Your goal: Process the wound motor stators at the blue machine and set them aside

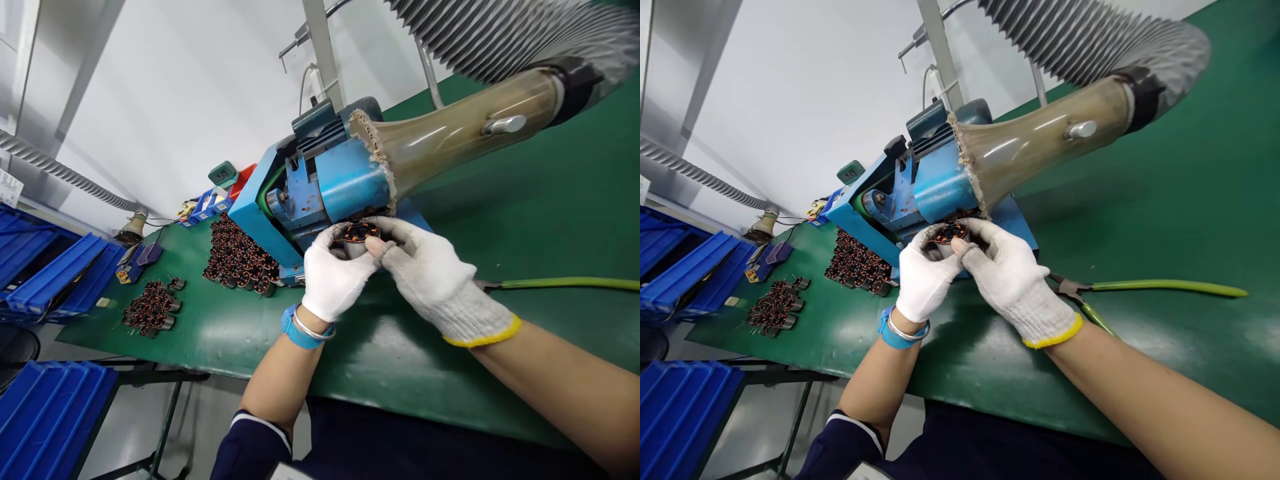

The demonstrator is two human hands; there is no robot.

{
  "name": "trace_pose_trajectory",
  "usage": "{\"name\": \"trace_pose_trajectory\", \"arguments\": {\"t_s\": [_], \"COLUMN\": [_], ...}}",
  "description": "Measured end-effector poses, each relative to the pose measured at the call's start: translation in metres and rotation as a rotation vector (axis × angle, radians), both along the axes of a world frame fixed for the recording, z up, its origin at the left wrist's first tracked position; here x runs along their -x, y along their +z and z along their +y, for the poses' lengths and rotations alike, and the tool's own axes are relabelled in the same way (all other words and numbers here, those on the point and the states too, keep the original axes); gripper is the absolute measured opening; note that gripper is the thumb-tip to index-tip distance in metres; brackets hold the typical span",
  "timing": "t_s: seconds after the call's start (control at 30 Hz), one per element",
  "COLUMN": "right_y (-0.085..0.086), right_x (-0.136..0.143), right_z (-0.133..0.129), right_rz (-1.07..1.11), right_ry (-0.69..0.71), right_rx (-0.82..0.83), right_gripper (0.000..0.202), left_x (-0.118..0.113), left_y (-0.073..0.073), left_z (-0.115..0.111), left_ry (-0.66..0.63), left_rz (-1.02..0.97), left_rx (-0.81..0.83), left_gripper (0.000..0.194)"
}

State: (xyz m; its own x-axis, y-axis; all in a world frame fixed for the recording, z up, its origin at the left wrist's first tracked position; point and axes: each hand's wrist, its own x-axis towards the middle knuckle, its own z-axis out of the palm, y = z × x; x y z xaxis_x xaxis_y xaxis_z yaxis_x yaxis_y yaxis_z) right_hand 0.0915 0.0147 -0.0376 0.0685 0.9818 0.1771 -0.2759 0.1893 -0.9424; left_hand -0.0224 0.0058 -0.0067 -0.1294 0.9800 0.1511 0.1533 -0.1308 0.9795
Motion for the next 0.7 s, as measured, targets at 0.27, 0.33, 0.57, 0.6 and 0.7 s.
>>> {"name": "trace_pose_trajectory", "arguments": {"t_s": [0.27, 0.33, 0.57, 0.6, 0.7], "right_y": [-0.006, -0.006, -0.009, -0.010, -0.014], "right_x": [0.001, 0.002, 0.002, 0.001, -0.003], "right_z": [-0.005, -0.004, -0.003, -0.007, -0.019], "right_rz": [0.030, 0.041, -0.005, -0.022, -0.109], "right_ry": [-0.015, -0.014, -0.013, -0.011, 0.002], "right_rx": [0.056, 0.067, 0.028, 0.005, -0.114], "right_gripper": [0.038, 0.040, 0.040, 0.041, 0.037], "left_x": [0.000, 0.000, -0.002, -0.001, 0.002], "left_y": [-0.006, -0.007, -0.010, -0.013, -0.021], "left_z": [-0.009, -0.009, -0.011, -0.015, -0.030], "left_ry": [-0.009, -0.004, 0.018, 0.024, 0.026], "left_rz": [-0.041, -0.053, -0.045, -0.030, 0.034], "left_rx": [-0.036, -0.026, -0.015, -0.031, -0.119], "left_gripper": [0.044, 0.042, 0.043, 0.045, 0.051]}}
